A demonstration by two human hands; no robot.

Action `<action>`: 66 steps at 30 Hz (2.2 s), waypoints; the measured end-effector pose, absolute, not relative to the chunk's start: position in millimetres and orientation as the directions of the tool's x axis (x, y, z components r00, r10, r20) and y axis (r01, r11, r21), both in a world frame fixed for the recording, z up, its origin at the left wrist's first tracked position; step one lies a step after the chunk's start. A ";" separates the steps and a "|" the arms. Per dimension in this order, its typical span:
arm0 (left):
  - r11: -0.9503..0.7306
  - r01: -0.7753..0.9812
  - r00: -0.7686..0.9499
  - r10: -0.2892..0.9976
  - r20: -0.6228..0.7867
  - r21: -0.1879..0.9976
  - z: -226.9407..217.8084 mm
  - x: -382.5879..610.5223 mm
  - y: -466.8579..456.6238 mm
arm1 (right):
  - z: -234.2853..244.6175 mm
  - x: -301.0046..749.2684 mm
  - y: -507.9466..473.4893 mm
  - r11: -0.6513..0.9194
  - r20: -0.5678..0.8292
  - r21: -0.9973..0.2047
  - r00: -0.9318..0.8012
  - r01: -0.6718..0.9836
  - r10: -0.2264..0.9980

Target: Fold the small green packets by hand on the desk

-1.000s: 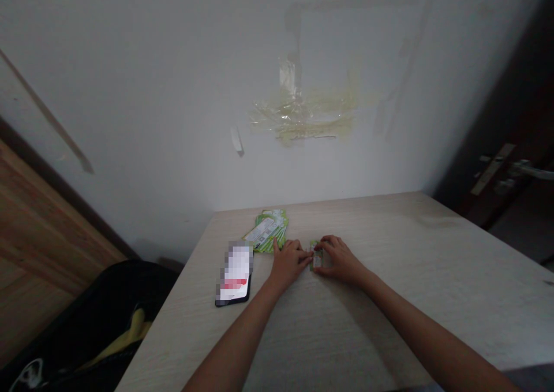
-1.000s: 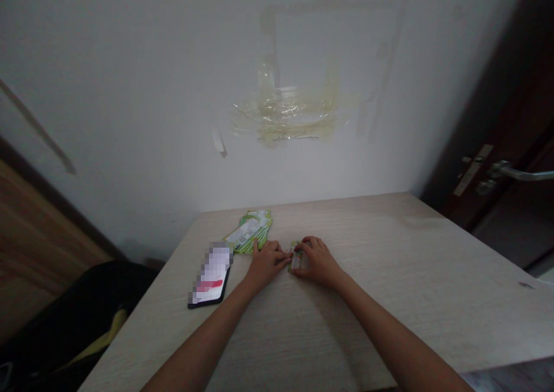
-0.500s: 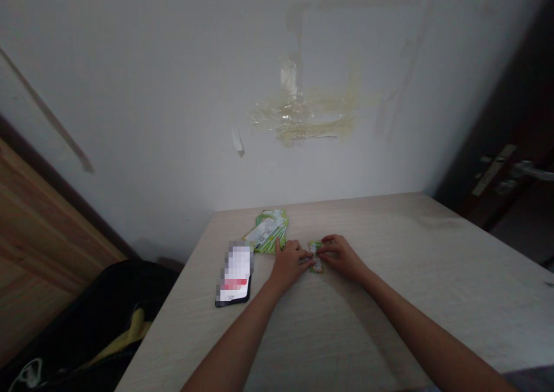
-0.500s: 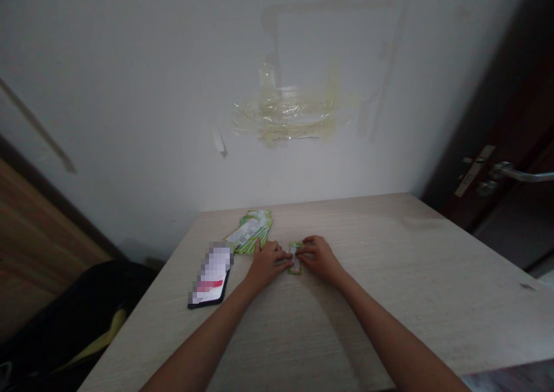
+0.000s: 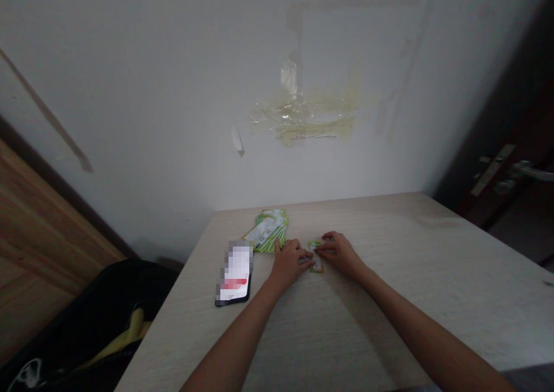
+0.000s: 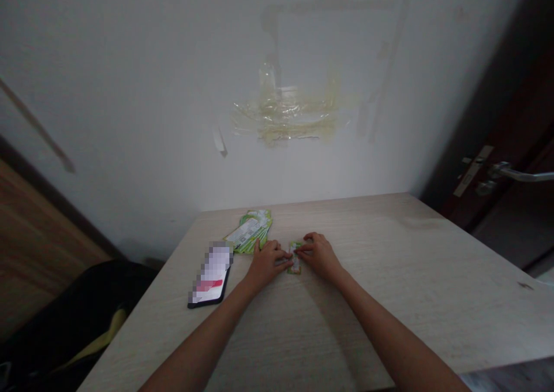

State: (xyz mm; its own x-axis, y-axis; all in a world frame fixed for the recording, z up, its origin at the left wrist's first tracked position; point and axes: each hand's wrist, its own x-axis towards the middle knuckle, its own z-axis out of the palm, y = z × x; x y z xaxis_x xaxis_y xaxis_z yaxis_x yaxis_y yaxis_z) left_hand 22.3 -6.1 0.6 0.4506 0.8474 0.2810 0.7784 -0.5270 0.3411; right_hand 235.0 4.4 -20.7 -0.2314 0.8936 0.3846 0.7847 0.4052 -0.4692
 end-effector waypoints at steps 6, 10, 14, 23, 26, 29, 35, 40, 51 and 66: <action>-0.534 0.771 0.459 0.844 0.278 0.348 1.7 22.6 -6.1 | -17.0 233.9 7.5 0.383 0.377 -0.427 -0.224 0.819 0.899; -0.517 0.780 0.450 0.855 0.256 0.354 3.3 22.9 -6.6 | -15.4 234.1 10.5 0.361 0.366 -0.401 -0.214 0.842 0.905; -0.522 0.776 0.452 0.852 0.264 0.355 3.3 22.9 -6.3 | -12.3 232.8 11.9 0.336 0.353 -0.392 -0.197 0.856 0.915; -0.536 0.767 0.455 0.842 0.290 0.354 1.3 22.8 -6.3 | -10.1 226.5 8.4 0.275 0.338 -0.348 -0.153 0.896 0.928; -0.533 0.769 0.450 0.844 0.292 0.354 1.7 23.3 -7.2 | -10.5 226.1 6.6 0.276 0.346 -0.346 -0.152 0.896 0.926; -0.529 0.772 0.444 0.846 0.296 0.352 2.3 23.5 -8.0 | -11.7 227.6 6.0 0.288 0.352 -0.355 -0.158 0.889 0.923; -0.531 0.761 0.440 0.844 0.305 0.372 3.3 22.5 -8.9 | -18.8 233.9 9.1 0.334 0.377 -0.388 -0.182 0.859 0.908; -0.546 0.753 0.440 0.833 0.335 0.367 5.6 22.7 -11.3 | -23.6 239.2 10.2 0.419 0.445 -0.452 -0.209 0.787 0.871; -0.541 0.747 0.449 0.839 0.308 0.386 3.9 24.7 -9.3 | -24.6 235.2 15.8 0.393 0.420 -0.458 -0.195 0.797 0.886; -0.517 0.757 0.433 0.855 0.285 0.399 5.3 24.2 -10.0 | -10.8 222.7 2.1 0.281 0.349 -0.423 -0.131 0.861 0.928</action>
State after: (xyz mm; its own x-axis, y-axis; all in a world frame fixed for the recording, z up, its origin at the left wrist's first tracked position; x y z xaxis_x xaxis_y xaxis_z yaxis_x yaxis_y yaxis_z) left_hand 24.2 -10.0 5.3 0.4335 0.8550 0.2848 0.7572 -0.5169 0.3993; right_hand 222.7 2.1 -10.8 -0.1314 0.9277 0.3495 0.8613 0.2814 -0.4232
